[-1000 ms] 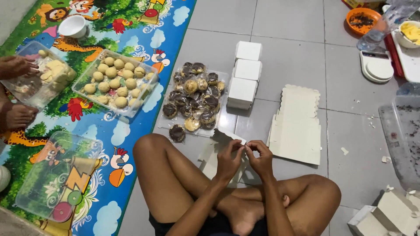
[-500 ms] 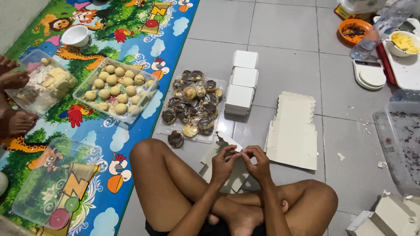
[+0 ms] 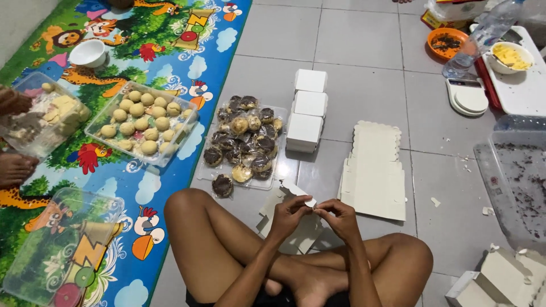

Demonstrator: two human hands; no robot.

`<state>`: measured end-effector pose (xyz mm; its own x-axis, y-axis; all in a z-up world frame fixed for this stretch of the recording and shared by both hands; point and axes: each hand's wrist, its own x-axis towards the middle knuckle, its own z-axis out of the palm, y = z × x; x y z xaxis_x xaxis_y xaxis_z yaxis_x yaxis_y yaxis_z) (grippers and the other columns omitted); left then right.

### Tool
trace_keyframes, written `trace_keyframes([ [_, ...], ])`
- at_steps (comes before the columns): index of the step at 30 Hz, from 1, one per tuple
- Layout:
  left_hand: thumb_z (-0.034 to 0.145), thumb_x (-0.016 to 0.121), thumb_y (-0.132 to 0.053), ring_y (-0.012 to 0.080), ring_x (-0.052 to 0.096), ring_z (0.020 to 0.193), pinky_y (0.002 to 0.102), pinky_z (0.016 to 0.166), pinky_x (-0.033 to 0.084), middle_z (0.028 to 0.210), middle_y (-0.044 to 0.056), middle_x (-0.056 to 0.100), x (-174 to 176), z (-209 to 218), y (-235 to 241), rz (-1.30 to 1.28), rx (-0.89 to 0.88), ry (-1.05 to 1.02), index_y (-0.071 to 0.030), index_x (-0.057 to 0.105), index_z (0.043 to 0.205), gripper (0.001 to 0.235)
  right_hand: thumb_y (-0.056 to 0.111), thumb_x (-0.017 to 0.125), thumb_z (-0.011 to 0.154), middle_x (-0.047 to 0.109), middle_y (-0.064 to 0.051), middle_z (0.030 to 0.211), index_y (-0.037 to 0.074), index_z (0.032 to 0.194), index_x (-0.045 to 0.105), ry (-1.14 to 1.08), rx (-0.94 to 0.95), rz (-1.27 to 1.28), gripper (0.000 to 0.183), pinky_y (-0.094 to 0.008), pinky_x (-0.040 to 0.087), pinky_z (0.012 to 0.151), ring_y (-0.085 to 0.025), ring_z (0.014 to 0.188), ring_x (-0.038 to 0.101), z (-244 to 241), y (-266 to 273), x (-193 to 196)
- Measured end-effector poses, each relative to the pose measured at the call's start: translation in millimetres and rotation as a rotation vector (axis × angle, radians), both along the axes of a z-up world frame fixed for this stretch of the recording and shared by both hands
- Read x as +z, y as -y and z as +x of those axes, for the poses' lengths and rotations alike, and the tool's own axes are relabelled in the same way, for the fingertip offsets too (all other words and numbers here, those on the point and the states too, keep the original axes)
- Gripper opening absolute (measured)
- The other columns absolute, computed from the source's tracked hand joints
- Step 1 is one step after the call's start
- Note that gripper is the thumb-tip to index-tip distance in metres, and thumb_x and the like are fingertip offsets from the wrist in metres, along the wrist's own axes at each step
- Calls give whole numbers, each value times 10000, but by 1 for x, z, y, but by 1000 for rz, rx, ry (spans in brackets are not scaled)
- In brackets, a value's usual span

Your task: The person sits on the floor and assembles small white cardboard boxes by folding the flaps and tucking them into place. They then pick up a wrapped chocolate truffle and place it inside the assembled box before closing the lid.

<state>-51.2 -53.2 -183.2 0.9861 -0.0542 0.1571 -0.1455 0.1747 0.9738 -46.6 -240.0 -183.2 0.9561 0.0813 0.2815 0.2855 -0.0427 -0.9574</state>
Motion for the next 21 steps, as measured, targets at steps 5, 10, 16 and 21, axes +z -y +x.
trace_keyframes([
  [5, 906, 711, 83, 275, 784, 812, 388, 734, 662, 858, 202, 763, -1, -5, 3, 50, 54, 78, 17, 781, 1058, 180, -2, 866, 766, 774, -165, 765, -18, 866, 815, -22, 5, -1, 114, -379, 602, 661, -192, 712, 721, 3, -4, 6],
  [10, 935, 639, 82, 338, 770, 868, 442, 755, 658, 923, 264, 727, -7, -7, 9, 43, 76, 61, 50, 698, 1105, 183, 75, 929, 728, 731, -138, 929, 22, 846, 794, 45, 5, -34, 187, -360, 585, 732, -184, 771, 673, 10, -2, -12],
  [16, 927, 649, 68, 241, 707, 932, 347, 809, 626, 1013, 198, 660, -28, -4, 17, -113, 71, -99, 10, 485, 1369, 475, 22, 905, 745, 743, -156, 953, 2, 824, 760, 14, 55, 37, 166, -355, 576, 695, -155, 744, 658, 6, -7, -17],
  [21, 907, 688, 33, 255, 722, 932, 382, 806, 655, 1082, 202, 615, -11, -3, 13, -6, 158, -56, 6, 433, 1459, 609, 18, 913, 738, 752, -193, 947, -21, 835, 737, 6, -33, 24, 205, -376, 598, 686, -194, 718, 700, 5, -10, -16],
])
